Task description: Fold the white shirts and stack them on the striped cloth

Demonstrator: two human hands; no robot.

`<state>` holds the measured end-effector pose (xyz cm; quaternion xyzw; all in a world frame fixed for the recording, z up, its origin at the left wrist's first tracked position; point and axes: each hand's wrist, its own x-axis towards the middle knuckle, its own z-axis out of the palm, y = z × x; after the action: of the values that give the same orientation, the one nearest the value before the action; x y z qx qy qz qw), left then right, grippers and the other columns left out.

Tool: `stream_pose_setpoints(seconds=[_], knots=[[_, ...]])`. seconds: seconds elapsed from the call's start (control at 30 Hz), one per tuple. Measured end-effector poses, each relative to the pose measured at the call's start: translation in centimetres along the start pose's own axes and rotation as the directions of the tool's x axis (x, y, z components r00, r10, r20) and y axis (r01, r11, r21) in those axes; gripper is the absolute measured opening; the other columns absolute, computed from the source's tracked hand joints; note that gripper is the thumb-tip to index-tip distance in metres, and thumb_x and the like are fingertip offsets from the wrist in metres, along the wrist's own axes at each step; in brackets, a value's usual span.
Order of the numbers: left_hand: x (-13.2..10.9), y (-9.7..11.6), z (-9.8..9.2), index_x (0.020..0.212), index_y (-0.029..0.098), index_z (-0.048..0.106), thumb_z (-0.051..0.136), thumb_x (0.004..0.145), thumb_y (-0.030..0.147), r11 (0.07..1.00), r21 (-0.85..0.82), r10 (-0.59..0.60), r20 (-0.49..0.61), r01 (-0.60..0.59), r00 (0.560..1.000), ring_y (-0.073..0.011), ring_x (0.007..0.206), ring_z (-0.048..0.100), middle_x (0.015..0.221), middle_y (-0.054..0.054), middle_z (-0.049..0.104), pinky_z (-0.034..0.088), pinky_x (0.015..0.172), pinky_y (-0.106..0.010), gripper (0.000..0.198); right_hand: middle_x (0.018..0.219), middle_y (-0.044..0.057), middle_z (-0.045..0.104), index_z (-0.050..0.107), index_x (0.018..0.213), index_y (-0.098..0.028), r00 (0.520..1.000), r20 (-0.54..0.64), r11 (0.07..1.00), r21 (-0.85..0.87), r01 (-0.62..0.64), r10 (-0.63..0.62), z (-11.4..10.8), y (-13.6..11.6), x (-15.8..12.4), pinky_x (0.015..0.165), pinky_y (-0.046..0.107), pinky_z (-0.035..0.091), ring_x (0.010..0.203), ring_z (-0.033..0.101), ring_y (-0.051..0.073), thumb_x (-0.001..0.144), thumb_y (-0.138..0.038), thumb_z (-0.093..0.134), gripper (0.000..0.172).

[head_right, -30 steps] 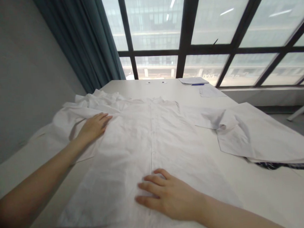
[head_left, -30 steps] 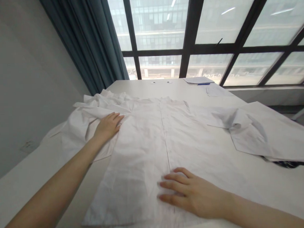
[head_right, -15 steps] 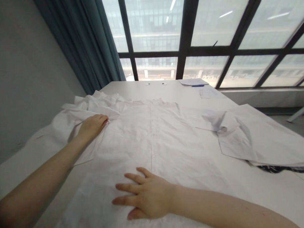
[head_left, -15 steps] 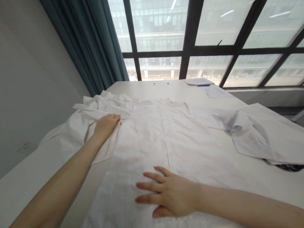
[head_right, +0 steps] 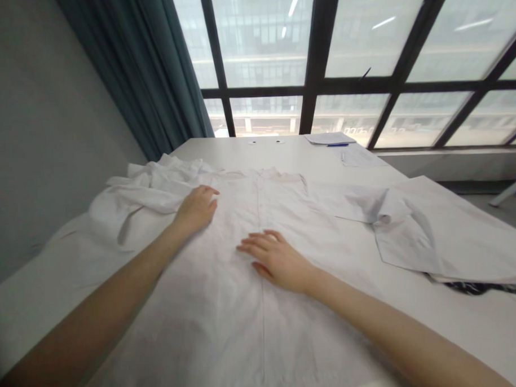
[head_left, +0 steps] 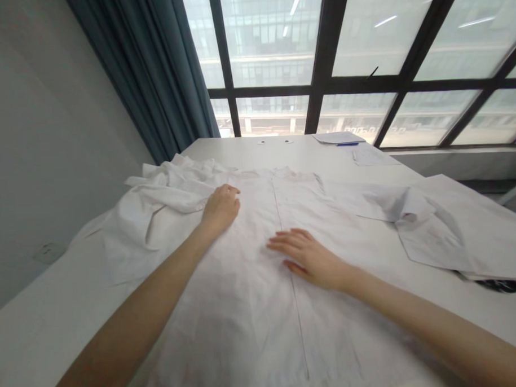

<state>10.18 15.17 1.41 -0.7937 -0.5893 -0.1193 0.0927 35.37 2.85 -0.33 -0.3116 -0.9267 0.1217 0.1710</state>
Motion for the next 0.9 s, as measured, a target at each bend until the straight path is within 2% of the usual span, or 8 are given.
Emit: stream_pose_setpoints(seconds=[0.07,0.13,0.2,0.27,0.43,0.6,0.7,0.9], knots=[[-0.6,2.2,1.7,0.130,0.011,0.054,0.039,0.097,0.029,0.999,-0.017,0.045,0.067,-0.044,0.997,-0.0257,0.122,0.051,0.134,-0.017,0.054,0.040,0.103,-0.038,0.041,0.147,0.014,0.047,0.044,0.142,-0.016,0.977,-0.097,0.971,-0.132,-0.201,0.189,-0.1,3.3,0.0,0.113,0.049,0.027,0.139,0.037,0.024,0.098,-0.024,0.038,0.046],[-1.2,3.5,3.5,0.139,0.012,0.046,0.040,0.098,0.038,0.998,-0.014,0.067,0.114,-0.066,0.991,-0.0305,0.134,0.042,0.145,-0.019,0.045,0.034,0.108,-0.048,0.049,0.151,0.015,0.042,0.043,0.144,-0.016,0.945,-0.100,0.917,-0.230,-0.327,0.312,0.2,6.0,-0.4,0.113,0.054,0.026,0.141,0.033,0.029,0.098,-0.031,0.039,0.049],[-1.7,3.9,4.8,0.144,0.015,0.040,0.037,0.099,0.042,0.996,-0.013,0.089,0.149,-0.088,0.985,-0.0320,0.142,0.031,0.153,-0.019,0.035,0.024,0.112,-0.054,0.053,0.154,0.012,0.037,0.039,0.147,-0.019,0.933,-0.036,0.898,-0.259,-0.356,0.359,0.7,7.7,-1.0,0.113,0.053,0.027,0.143,0.029,0.029,0.100,-0.039,0.033,0.051],[-2.0,3.8,5.4,0.148,0.016,0.036,0.034,0.100,0.045,0.994,-0.016,0.109,0.174,-0.108,0.979,-0.0311,0.145,0.025,0.157,-0.017,0.029,0.020,0.113,-0.055,0.056,0.157,0.008,0.032,0.035,0.150,-0.023,0.928,0.005,0.895,-0.267,-0.358,0.373,1.1,8.4,-1.4,0.114,0.051,0.027,0.144,0.027,0.027,0.101,-0.044,0.027,0.054],[-2.4,2.4,5.1,0.151,0.019,0.032,0.028,0.100,0.051,0.991,0.000,0.129,0.194,-0.131,0.973,-0.0308,0.147,0.020,0.159,-0.014,0.025,0.018,0.114,-0.056,0.060,0.158,0.004,0.031,0.032,0.151,-0.031,0.904,-0.022,0.856,-0.314,-0.411,0.426,1.3,8.7,-2.5,0.114,0.053,0.026,0.145,0.024,0.027,0.101,-0.051,0.021,0.056],[-4.0,0.5,4.6,0.151,0.017,0.032,0.028,0.100,0.051,0.982,0.030,0.176,0.197,-0.186,0.964,-0.0303,0.147,0.020,0.159,-0.015,0.023,0.018,0.116,-0.050,0.061,0.158,0.002,0.029,0.031,0.152,-0.029,0.802,-0.102,0.722,-0.382,-0.577,0.588,0.7,10.0,-5.4,0.114,0.053,0.026,0.145,0.025,0.026,0.100,-0.052,0.021,0.058],[-5.2,-0.7,4.3,0.151,0.016,0.033,0.030,0.099,0.052,0.978,0.038,0.195,0.180,-0.205,0.964,-0.0304,0.146,0.022,0.158,-0.015,0.025,0.019,0.116,-0.047,0.063,0.158,0.003,0.029,0.032,0.152,-0.026,0.759,-0.140,0.662,-0.406,-0.630,0.636,0.3,10.6,-7.8,0.114,0.051,0.027,0.145,0.025,0.026,0.099,-0.051,0.020,0.059],[-7.7,-2.8,3.8,0.149,0.011,0.034,0.033,0.099,0.050,0.975,0.050,0.207,0.127,-0.215,0.970,-0.0290,0.145,0.025,0.156,-0.020,0.028,0.021,0.116,-0.045,0.063,0.155,0.007,0.036,0.038,0.149,-0.024,0.765,-0.206,0.641,-0.440,-0.629,0.610,-0.3,10.7,-11.9,0.111,0.049,0.033,0.142,0.032,0.025,0.100,-0.047,0.023,0.056]])
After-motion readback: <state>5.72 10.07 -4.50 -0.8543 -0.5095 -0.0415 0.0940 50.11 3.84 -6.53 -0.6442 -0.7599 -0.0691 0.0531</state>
